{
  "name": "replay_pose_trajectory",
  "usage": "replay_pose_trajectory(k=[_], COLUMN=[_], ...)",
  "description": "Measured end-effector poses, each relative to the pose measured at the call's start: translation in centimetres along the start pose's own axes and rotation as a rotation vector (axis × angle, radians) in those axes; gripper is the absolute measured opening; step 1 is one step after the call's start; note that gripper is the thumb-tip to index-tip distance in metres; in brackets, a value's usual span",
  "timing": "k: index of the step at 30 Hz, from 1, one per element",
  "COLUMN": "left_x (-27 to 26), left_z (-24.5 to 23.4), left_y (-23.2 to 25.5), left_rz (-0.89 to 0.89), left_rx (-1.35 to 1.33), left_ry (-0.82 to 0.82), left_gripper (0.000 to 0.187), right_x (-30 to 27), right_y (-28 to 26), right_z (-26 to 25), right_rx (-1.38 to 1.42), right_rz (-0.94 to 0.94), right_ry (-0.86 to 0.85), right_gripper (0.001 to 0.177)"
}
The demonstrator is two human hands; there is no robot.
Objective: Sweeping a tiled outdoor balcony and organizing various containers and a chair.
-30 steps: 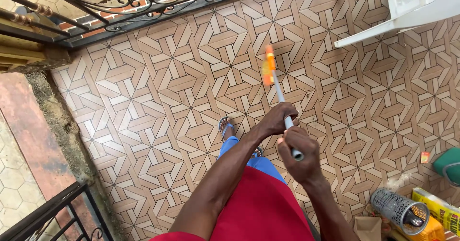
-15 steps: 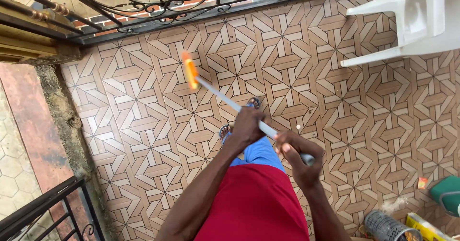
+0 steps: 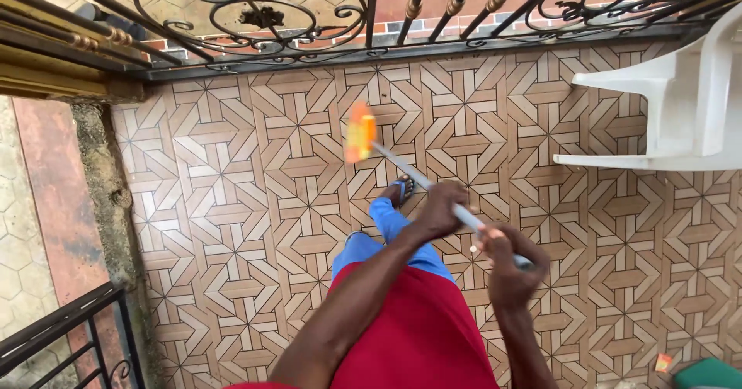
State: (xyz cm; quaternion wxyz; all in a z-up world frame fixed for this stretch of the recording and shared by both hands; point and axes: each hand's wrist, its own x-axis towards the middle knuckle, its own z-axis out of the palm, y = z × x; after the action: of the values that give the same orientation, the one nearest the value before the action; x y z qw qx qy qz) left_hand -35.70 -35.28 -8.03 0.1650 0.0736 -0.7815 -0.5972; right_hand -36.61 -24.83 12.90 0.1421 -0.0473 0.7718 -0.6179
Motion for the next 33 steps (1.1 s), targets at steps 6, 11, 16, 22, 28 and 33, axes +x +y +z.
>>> replay_pose_trajectory(k=[6,11,16,22,28,33], left_x=[6.6,9.5,9.2,7.6,8.7,13.0], left_z=[3.1,-2.3,-7.1,-15.1,-17.8,-11.2], left_y=[2.2,7.4,8.2,1.3,-8.6,-8.3], left_rz=[-0.193,-0.006,-0.018,-0.285,-0.401,-0.105], left_rx=[-0.085,-0.041,0.134,0.366,0.514,0.209], left_ry=[-0.479,-0.509,-0.396,-0.233,-0.341,-0.448], left_gripper=[0.029,0.024,0.028,0.018,0.007,0.013], right_x=[2.2,3.3,4.4,8.6,11.9,11.4], right_y=[-3.6,-8.2,-10.5,-5.2,1.0,-0.6], right_z=[-0.7,0.1,1.3,7.2,12.8,9.1], right_rx=[-0.352,-0.230,0.028,0.258,0.441,-0.079], right_rz=[0.021,-0.234,-0.184,-0.003,0.021,0.009], right_ry=[0.077,-0.136,-0.213,-0.322,-0.381,0.024], right_gripper=[0.017,0.022,0.025,0.024,0.034,0.020])
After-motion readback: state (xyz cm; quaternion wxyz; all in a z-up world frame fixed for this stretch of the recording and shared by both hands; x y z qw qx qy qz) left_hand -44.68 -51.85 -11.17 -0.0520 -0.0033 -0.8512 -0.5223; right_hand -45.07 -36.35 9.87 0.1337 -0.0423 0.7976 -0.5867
